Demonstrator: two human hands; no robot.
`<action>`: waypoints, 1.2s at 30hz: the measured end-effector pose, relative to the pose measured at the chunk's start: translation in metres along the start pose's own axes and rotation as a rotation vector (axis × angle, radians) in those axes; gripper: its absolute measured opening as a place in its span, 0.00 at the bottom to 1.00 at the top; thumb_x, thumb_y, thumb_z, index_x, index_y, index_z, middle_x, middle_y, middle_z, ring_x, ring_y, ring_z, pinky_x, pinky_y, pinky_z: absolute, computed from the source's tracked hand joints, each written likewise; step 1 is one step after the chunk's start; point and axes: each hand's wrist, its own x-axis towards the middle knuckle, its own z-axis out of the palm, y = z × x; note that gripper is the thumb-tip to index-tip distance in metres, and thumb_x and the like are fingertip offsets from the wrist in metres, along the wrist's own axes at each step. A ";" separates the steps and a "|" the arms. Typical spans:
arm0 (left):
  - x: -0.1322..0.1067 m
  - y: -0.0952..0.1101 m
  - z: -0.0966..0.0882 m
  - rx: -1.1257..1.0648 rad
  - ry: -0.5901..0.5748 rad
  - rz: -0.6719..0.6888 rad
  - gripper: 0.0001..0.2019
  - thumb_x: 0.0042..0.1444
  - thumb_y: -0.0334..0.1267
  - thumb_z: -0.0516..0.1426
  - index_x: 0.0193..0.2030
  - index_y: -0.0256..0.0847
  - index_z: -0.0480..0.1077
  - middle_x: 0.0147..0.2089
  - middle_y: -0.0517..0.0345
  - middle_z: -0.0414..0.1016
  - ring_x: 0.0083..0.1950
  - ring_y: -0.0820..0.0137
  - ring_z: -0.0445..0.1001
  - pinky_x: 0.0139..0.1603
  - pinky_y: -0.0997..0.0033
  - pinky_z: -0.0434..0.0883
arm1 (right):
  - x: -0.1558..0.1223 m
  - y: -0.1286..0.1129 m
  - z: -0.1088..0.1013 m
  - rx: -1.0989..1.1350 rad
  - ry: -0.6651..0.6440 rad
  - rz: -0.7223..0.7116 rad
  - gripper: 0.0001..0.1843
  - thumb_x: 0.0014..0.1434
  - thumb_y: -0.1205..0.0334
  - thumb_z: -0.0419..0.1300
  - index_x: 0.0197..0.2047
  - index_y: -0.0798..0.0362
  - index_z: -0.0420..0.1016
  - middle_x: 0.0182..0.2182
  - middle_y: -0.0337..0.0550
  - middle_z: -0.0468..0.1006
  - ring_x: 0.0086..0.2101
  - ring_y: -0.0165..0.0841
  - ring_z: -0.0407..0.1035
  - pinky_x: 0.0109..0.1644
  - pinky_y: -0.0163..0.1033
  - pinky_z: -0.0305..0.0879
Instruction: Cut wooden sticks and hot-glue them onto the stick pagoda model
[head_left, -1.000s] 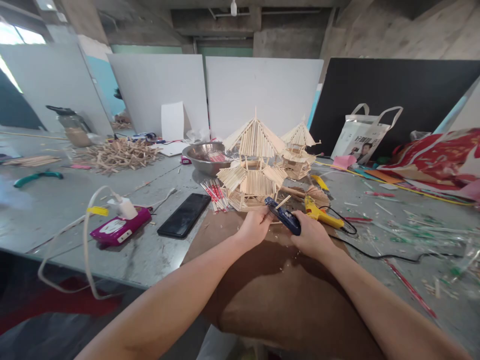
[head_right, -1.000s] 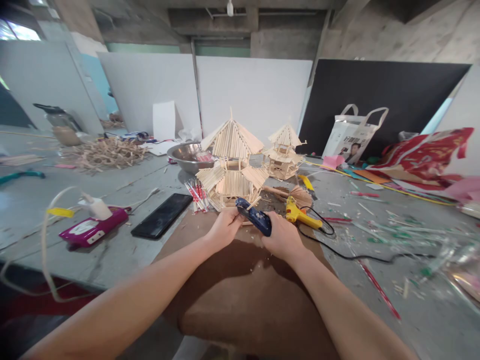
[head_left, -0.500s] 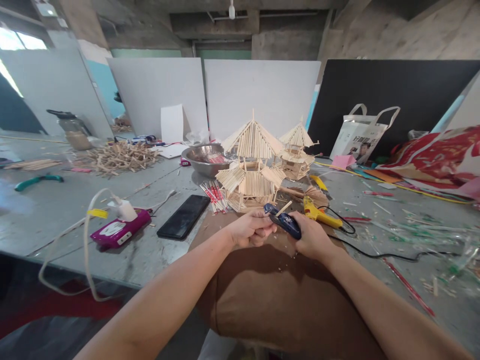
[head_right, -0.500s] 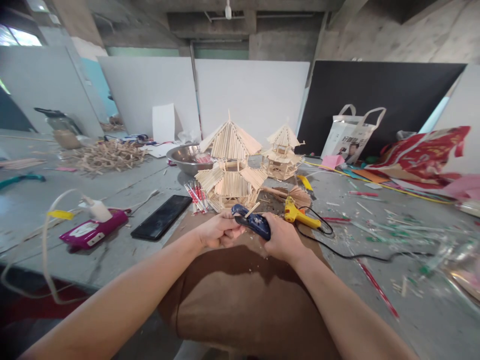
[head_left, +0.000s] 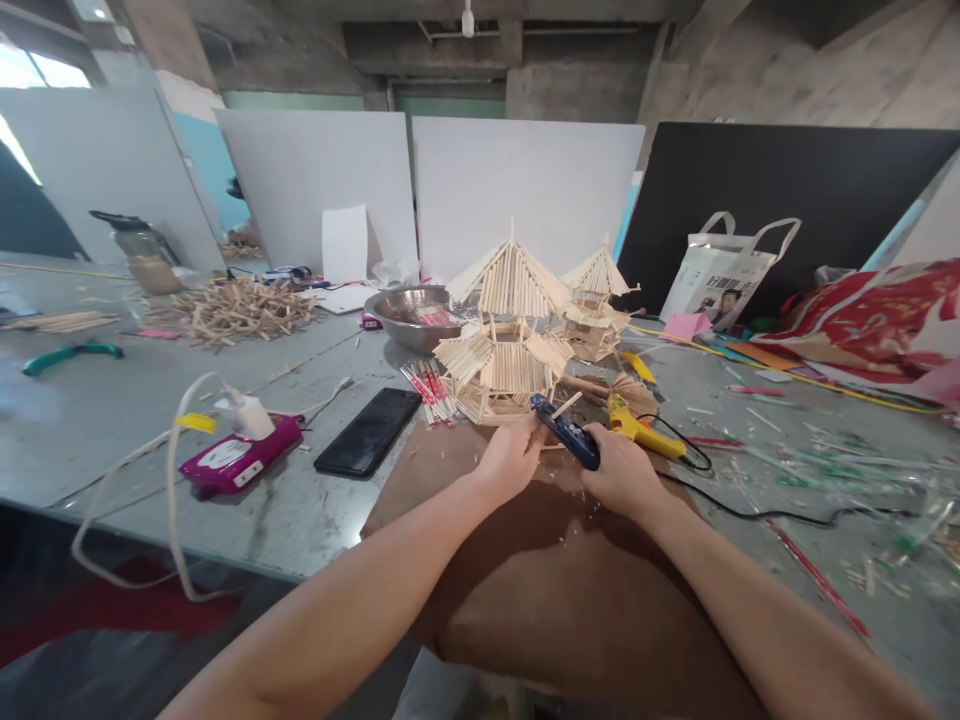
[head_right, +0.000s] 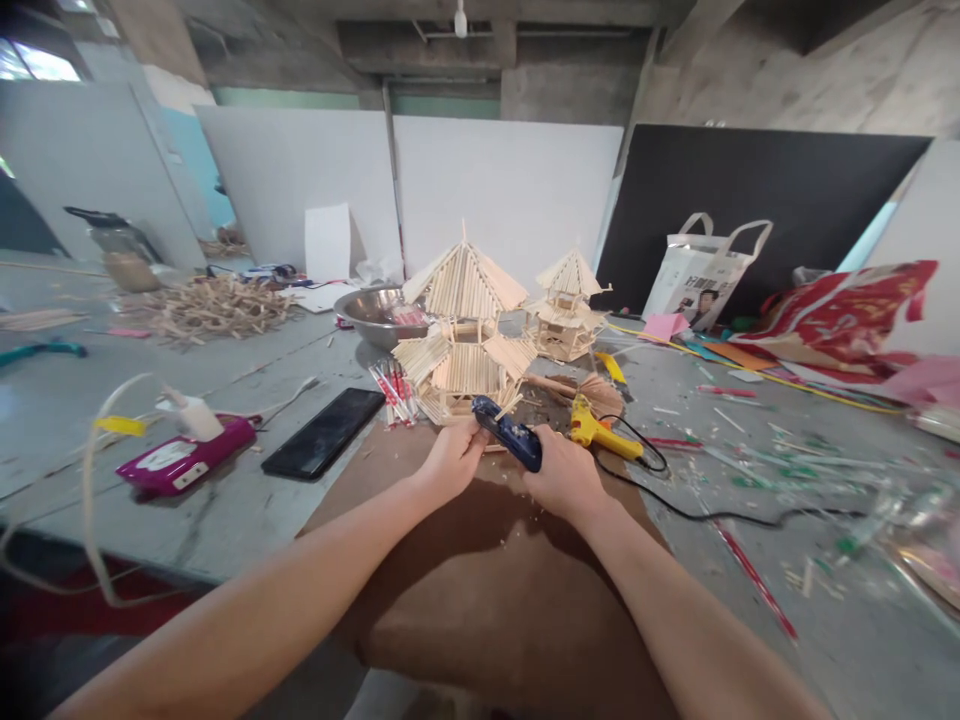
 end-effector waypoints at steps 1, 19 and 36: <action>0.000 0.000 0.000 -0.031 -0.010 0.007 0.14 0.55 0.39 0.44 0.31 0.35 0.66 0.31 0.55 0.70 0.34 0.70 0.66 0.37 0.71 0.62 | 0.000 0.000 0.000 0.011 0.002 -0.004 0.14 0.45 0.63 0.52 0.38 0.53 0.62 0.31 0.45 0.72 0.32 0.36 0.66 0.32 0.35 0.54; 0.003 0.005 -0.023 -0.883 -0.575 -0.528 0.15 0.45 0.48 0.54 0.24 0.36 0.61 0.12 0.72 0.45 0.12 0.85 0.39 0.12 0.82 0.39 | -0.004 0.008 -0.003 0.190 -0.015 -0.181 0.20 0.41 0.67 0.53 0.42 0.54 0.62 0.36 0.44 0.71 0.36 0.35 0.65 0.39 0.36 0.57; 0.004 0.002 -0.003 -0.227 -0.089 -0.029 0.12 0.53 0.40 0.46 0.29 0.35 0.66 0.29 0.57 0.68 0.34 0.71 0.65 0.39 0.71 0.61 | -0.001 0.000 -0.003 0.023 -0.011 -0.013 0.14 0.45 0.62 0.52 0.39 0.54 0.63 0.32 0.46 0.72 0.33 0.37 0.66 0.34 0.36 0.55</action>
